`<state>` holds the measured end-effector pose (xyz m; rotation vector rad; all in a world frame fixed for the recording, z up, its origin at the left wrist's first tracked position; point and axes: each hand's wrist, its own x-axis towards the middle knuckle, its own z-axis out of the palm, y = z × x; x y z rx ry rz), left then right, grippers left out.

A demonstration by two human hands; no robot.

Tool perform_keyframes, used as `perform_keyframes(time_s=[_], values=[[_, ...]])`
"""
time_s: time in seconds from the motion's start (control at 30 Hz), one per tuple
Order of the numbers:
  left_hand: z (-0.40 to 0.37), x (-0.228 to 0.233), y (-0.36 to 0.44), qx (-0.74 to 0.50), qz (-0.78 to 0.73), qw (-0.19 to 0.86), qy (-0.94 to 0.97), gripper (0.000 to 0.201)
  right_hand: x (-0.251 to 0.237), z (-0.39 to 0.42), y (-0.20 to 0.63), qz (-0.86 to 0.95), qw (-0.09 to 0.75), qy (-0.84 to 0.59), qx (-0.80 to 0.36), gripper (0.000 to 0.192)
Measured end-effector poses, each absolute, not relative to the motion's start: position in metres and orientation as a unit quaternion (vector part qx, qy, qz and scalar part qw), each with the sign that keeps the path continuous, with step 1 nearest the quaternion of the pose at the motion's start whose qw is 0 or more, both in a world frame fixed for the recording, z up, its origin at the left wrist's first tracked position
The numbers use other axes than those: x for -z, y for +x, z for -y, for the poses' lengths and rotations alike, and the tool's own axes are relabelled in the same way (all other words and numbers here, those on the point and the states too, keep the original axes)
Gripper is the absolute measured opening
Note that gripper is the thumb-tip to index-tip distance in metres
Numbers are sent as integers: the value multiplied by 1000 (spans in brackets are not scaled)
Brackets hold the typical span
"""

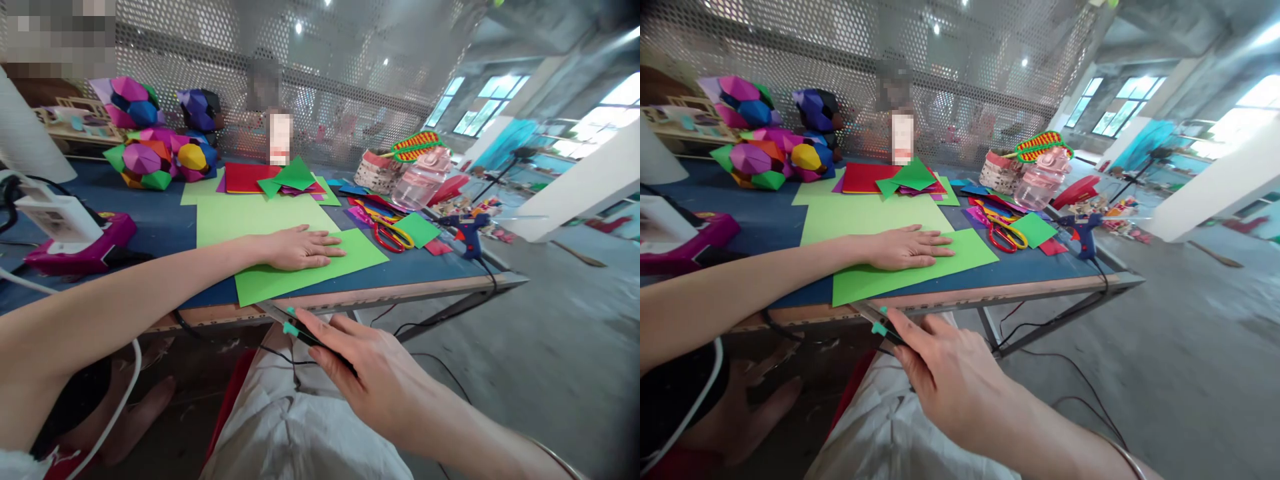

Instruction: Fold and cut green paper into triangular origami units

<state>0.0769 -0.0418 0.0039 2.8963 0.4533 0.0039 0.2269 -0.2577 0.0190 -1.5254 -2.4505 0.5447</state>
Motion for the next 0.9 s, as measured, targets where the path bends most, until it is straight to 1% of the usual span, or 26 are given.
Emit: perform_keyframes(time_s=[0.5, 0.63, 0.9], values=[[41, -3, 77, -8, -152, 112, 982, 54, -17, 257, 215, 837, 99, -506, -185, 49], [40, -2, 77, -5, -150, 116, 982, 54, -19, 256, 215, 835, 85, -509, -192, 49], [41, -3, 76, -3, -152, 114, 982, 54, -20, 254, 213, 837, 85, -510, -177, 49]])
